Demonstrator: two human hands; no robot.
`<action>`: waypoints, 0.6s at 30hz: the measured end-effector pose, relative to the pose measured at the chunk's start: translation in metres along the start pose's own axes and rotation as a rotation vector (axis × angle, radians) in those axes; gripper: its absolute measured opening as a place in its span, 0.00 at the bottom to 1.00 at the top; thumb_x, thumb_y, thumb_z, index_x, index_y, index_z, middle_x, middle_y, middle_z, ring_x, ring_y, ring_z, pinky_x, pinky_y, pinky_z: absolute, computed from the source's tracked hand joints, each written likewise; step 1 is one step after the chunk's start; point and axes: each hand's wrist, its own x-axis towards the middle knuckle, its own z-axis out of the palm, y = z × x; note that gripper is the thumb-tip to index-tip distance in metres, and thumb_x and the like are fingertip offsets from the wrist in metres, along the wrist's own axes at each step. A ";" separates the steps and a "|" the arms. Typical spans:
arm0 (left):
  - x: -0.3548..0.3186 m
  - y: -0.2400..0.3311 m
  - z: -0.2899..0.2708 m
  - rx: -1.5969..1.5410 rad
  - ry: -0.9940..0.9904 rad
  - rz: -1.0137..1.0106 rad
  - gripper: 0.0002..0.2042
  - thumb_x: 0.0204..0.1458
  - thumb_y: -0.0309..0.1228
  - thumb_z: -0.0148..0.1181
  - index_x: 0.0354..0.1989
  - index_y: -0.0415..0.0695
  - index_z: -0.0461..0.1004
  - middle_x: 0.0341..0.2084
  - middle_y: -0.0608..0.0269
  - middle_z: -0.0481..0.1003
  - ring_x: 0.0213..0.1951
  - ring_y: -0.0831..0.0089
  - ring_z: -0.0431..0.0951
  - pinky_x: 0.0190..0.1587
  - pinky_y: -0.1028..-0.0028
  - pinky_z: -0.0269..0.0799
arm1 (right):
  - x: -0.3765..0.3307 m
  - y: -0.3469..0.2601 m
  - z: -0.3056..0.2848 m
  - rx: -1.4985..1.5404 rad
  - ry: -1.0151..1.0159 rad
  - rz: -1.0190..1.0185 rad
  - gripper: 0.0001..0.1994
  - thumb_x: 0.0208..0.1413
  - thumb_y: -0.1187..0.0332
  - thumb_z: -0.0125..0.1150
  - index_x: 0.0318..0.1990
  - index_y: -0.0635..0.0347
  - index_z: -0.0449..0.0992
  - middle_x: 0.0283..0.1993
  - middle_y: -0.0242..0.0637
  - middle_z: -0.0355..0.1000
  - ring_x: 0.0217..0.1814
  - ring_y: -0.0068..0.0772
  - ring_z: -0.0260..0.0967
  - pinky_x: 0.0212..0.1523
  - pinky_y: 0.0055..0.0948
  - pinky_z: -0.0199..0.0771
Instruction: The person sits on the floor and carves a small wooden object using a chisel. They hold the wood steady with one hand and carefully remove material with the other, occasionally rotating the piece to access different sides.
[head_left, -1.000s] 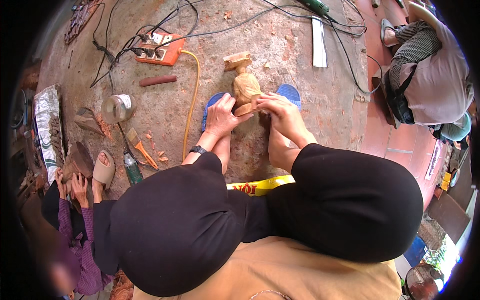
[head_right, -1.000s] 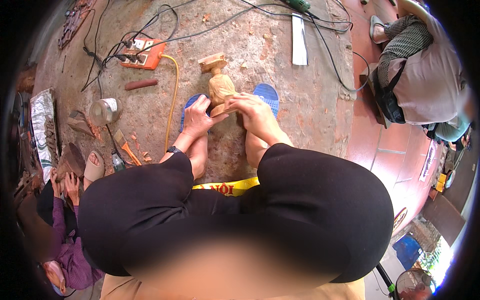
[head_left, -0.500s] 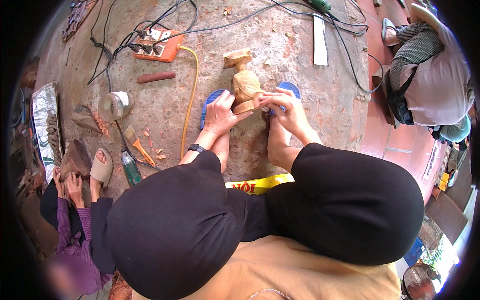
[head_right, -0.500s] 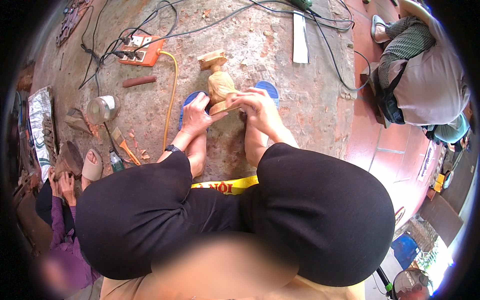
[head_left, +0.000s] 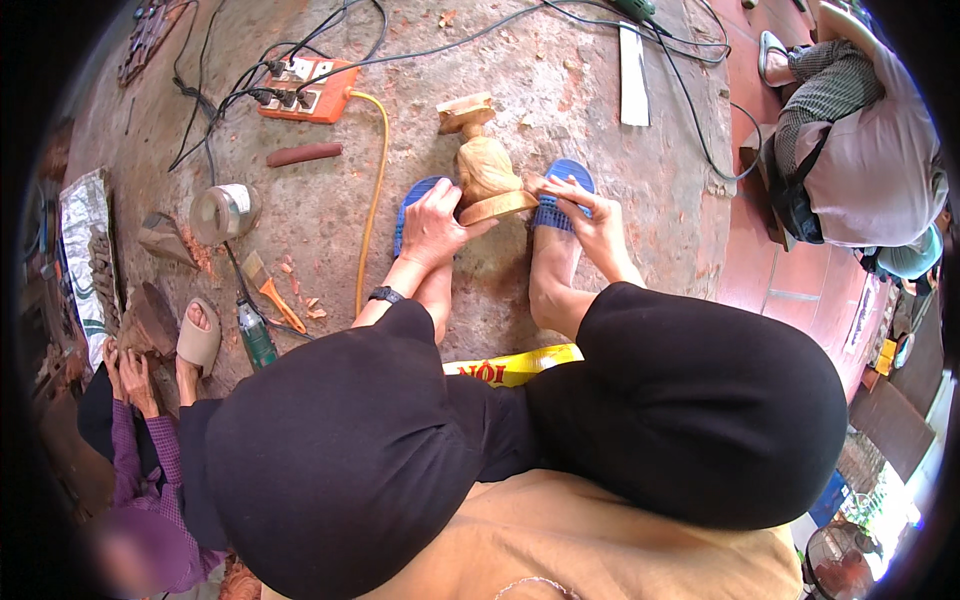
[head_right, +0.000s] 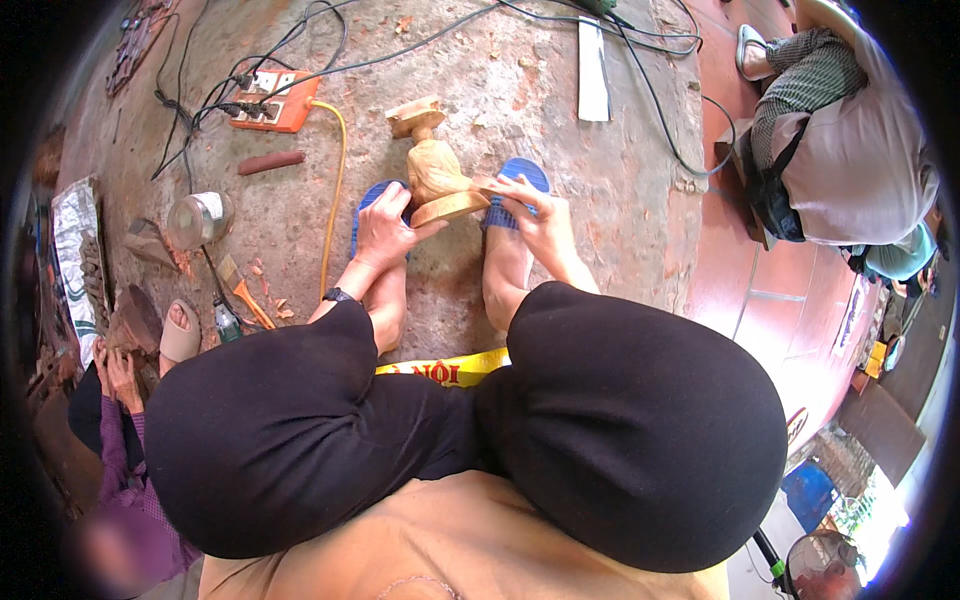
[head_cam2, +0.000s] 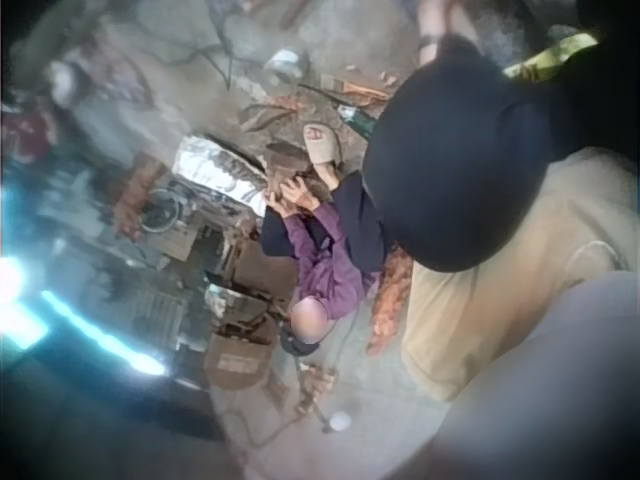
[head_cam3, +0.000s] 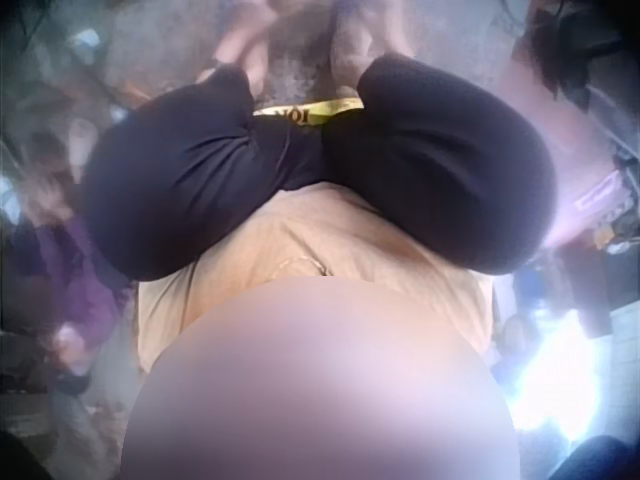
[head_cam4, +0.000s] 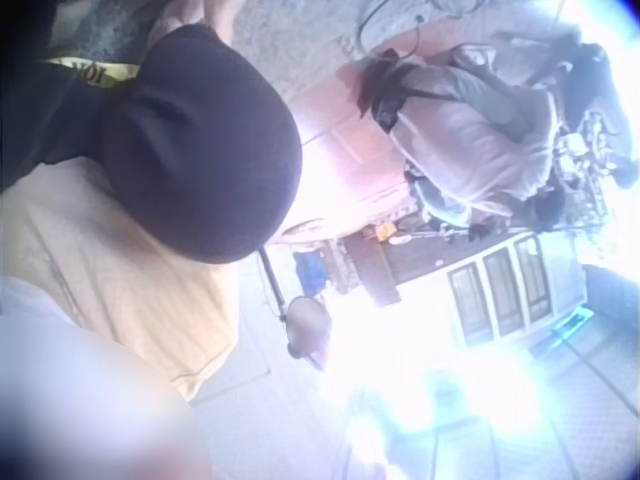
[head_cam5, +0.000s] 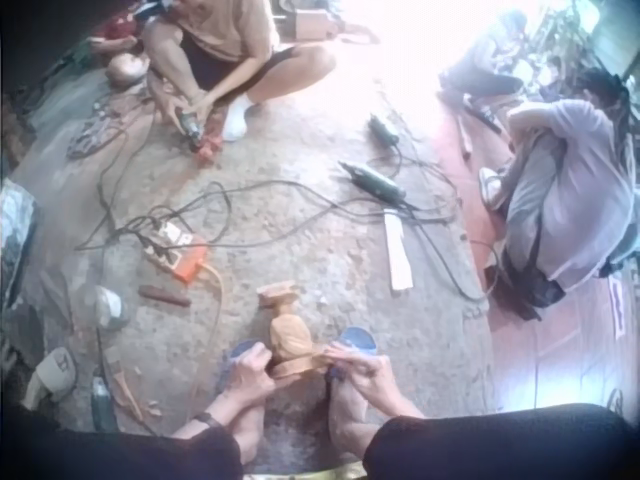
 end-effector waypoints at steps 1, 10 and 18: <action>-0.002 0.000 -0.002 0.005 -0.002 -0.016 0.29 0.40 0.57 0.76 0.30 0.41 0.75 0.30 0.54 0.75 0.34 0.54 0.81 0.36 0.59 0.78 | 0.001 -0.009 0.010 0.077 0.033 -0.033 0.11 0.62 0.78 0.62 0.48 0.57 0.85 0.53 0.40 0.82 0.65 0.36 0.75 0.70 0.36 0.67; 0.000 0.002 -0.004 0.010 -0.022 -0.010 0.28 0.40 0.56 0.77 0.30 0.41 0.75 0.30 0.54 0.75 0.34 0.54 0.81 0.35 0.59 0.78 | -0.002 0.006 0.004 -0.088 0.036 0.016 0.11 0.61 0.78 0.62 0.48 0.59 0.84 0.50 0.44 0.82 0.62 0.39 0.77 0.73 0.37 0.64; -0.003 0.003 -0.005 0.001 -0.004 -0.031 0.28 0.40 0.55 0.77 0.30 0.41 0.75 0.30 0.55 0.74 0.34 0.55 0.81 0.35 0.60 0.78 | 0.001 -0.001 0.028 -0.149 -0.094 -0.192 0.12 0.61 0.76 0.61 0.51 0.55 0.83 0.53 0.43 0.81 0.63 0.41 0.76 0.76 0.46 0.59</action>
